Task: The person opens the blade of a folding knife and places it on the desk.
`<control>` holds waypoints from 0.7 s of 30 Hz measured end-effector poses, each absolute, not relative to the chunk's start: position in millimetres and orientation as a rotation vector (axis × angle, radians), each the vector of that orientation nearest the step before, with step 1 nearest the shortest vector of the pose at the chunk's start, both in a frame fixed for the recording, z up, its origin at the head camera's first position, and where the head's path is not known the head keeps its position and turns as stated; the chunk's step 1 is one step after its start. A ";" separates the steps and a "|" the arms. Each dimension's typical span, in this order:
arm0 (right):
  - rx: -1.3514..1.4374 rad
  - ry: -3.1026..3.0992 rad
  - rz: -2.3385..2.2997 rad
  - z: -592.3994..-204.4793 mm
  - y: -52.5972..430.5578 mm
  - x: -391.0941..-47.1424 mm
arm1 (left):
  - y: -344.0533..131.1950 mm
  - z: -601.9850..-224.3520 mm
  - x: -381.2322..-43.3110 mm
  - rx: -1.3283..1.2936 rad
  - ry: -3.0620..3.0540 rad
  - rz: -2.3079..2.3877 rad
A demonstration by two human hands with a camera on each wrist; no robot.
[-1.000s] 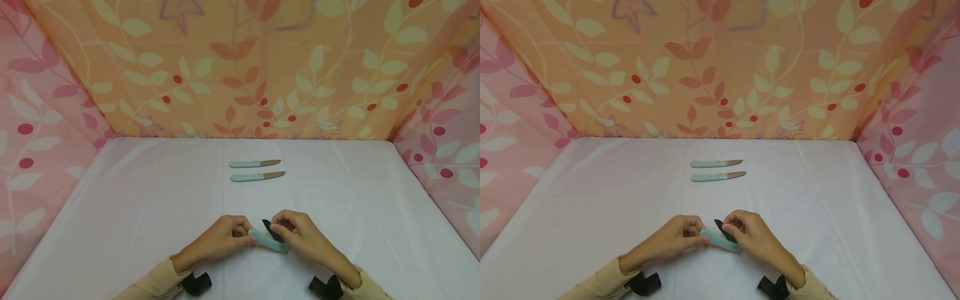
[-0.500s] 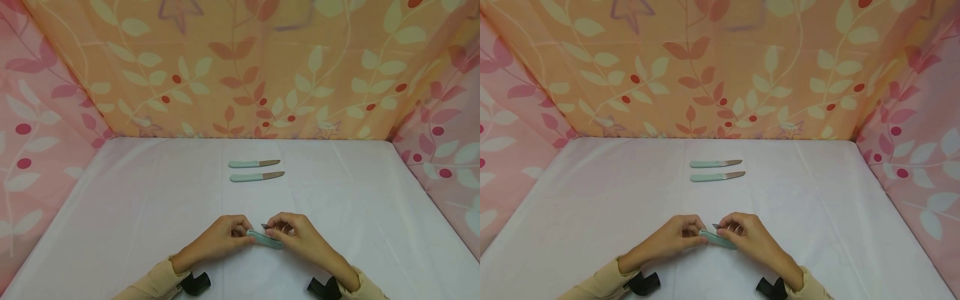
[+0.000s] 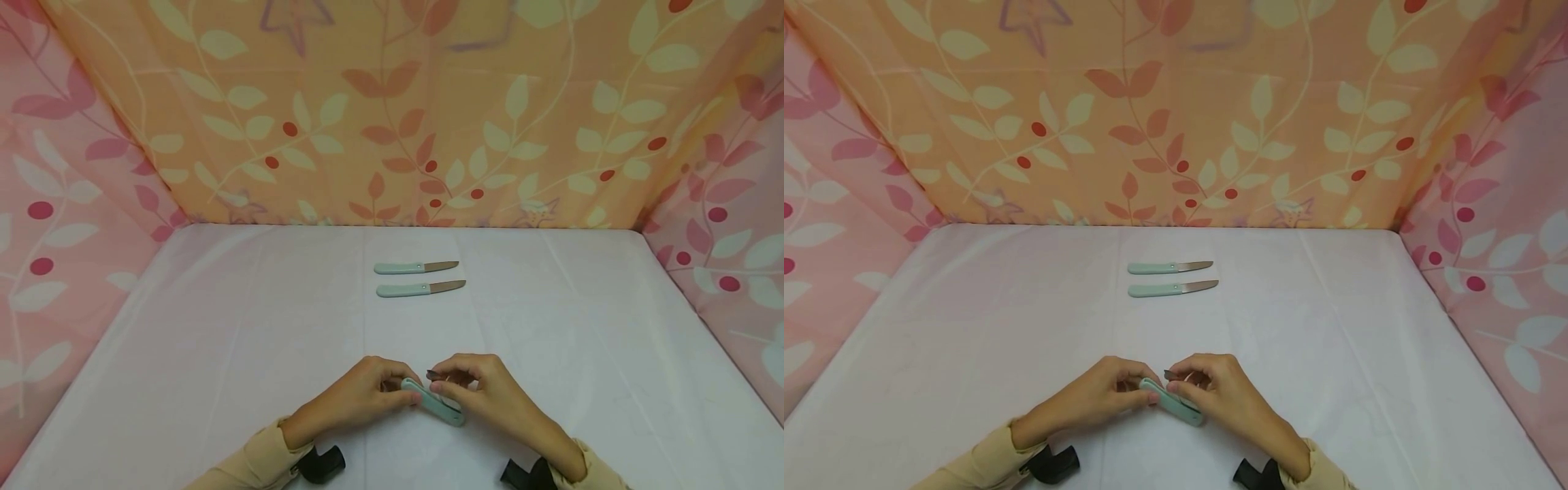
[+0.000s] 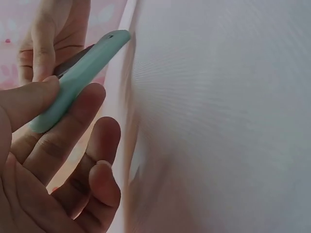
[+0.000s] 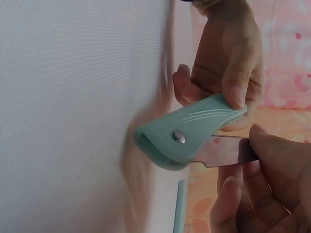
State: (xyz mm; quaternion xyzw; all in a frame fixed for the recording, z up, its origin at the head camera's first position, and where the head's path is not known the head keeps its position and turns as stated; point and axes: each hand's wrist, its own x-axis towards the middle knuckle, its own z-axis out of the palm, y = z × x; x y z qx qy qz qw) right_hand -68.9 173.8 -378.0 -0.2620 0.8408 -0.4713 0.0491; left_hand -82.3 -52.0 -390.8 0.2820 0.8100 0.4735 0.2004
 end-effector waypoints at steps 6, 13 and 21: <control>-0.732 2.575 -1.446 -378.5 172.4 -68.2 | -52.5 -390.5 -81.6 0.819 2.232 1.339; -0.694 2.589 -1.468 -375.1 173.2 -68.6 | -53.5 -388.8 -82.7 0.839 2.207 1.357; -0.605 2.618 -1.478 -371.6 180.7 -73.6 | -58.1 -389.9 -87.8 0.761 2.267 1.379</control>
